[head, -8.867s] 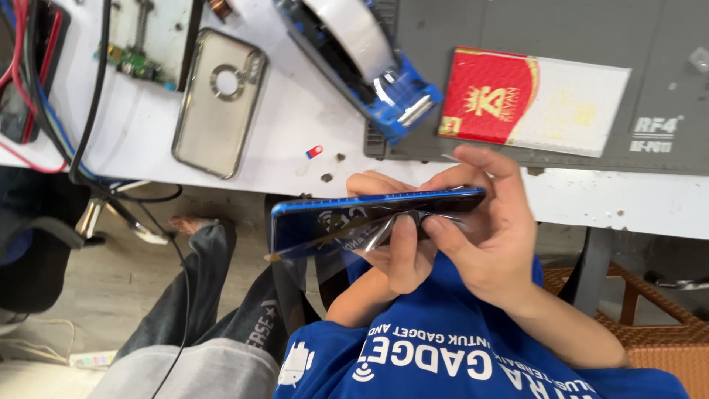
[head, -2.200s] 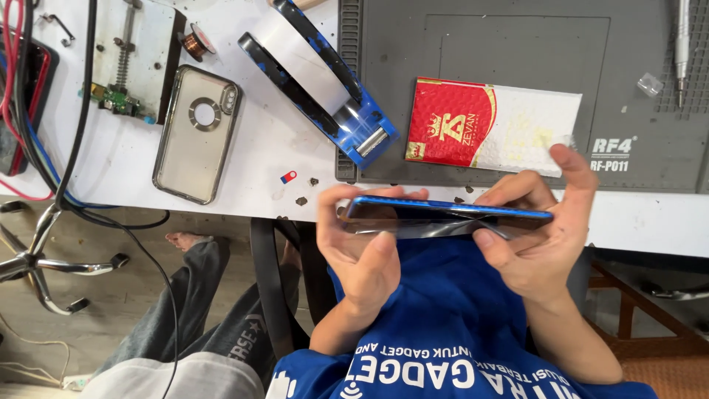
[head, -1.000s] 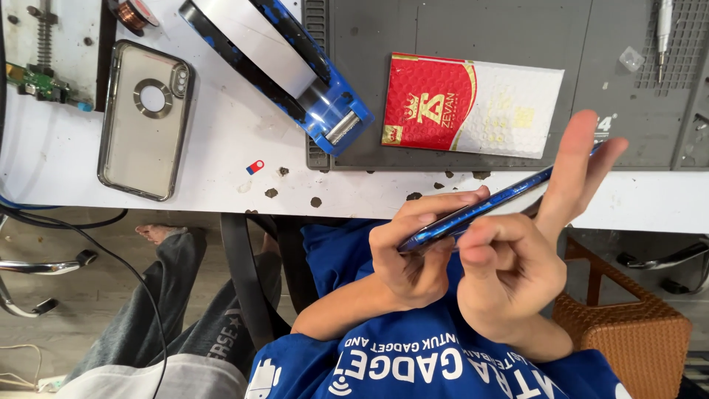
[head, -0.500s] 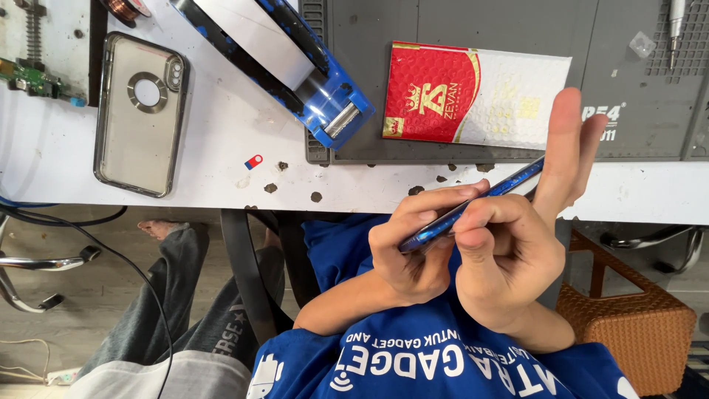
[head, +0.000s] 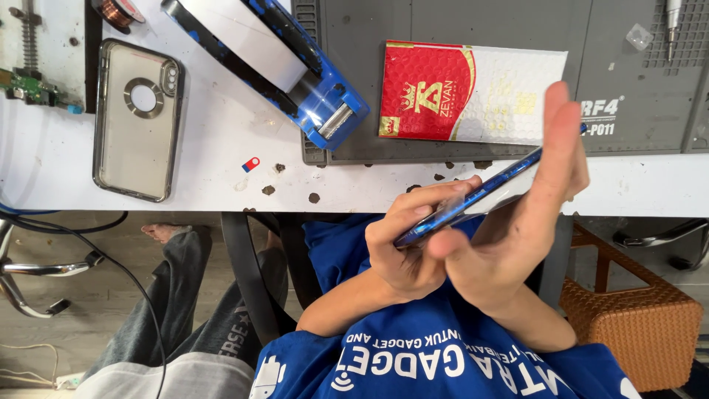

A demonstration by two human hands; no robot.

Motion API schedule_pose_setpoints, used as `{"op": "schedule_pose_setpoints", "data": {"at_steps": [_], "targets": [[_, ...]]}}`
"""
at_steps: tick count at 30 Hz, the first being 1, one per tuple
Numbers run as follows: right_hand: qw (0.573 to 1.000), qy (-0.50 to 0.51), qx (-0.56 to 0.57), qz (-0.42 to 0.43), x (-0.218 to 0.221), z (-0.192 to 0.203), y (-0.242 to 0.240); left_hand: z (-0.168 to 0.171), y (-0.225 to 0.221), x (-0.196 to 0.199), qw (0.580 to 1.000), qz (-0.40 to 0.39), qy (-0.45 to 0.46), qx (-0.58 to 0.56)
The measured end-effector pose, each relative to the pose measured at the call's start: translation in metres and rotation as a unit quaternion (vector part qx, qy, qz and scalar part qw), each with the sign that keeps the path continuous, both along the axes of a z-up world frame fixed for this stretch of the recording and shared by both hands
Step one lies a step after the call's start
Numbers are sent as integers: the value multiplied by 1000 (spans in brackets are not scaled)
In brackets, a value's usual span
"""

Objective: Reassembling a mobile phone by applying adhesive to the frame and securing the back cover with tape.

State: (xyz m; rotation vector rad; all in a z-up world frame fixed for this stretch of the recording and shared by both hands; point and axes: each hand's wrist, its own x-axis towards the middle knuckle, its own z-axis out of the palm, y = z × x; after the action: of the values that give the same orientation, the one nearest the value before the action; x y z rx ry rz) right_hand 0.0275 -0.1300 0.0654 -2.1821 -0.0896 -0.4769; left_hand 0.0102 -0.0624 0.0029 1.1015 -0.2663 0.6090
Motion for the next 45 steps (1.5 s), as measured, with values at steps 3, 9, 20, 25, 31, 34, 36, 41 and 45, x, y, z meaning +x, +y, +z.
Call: {"op": "schedule_pose_setpoints", "data": {"at_steps": [3,9,20,25,31,34,36,41,45], "targets": [[999,25,33,-8,-1,0,0,1,-1,1,1000,2,-2,5],[990,30,129,44,3,-7,-16,-1,-1,4,1000,24,-8,-8],[995,4,-82,65,13,57,-47,7,13,0,998,-56,29,3],[932,131,-47,334,66,87,-53,2,19,-7,993,-115,17,38],[889,159,17,429,83,87,-45,-8,22,-7,991,-128,-12,27],[888,174,36,424,79,80,-46,-7,28,-1,986,-162,-30,4],[889,179,45,418,73,72,-48,-4,34,0,985,-169,-35,-3],[874,283,134,372,59,59,-48,-10,40,-4,977,-208,-42,3],[863,319,145,363,49,51,-54,-10,39,-3,975,-217,-46,-9]]}}
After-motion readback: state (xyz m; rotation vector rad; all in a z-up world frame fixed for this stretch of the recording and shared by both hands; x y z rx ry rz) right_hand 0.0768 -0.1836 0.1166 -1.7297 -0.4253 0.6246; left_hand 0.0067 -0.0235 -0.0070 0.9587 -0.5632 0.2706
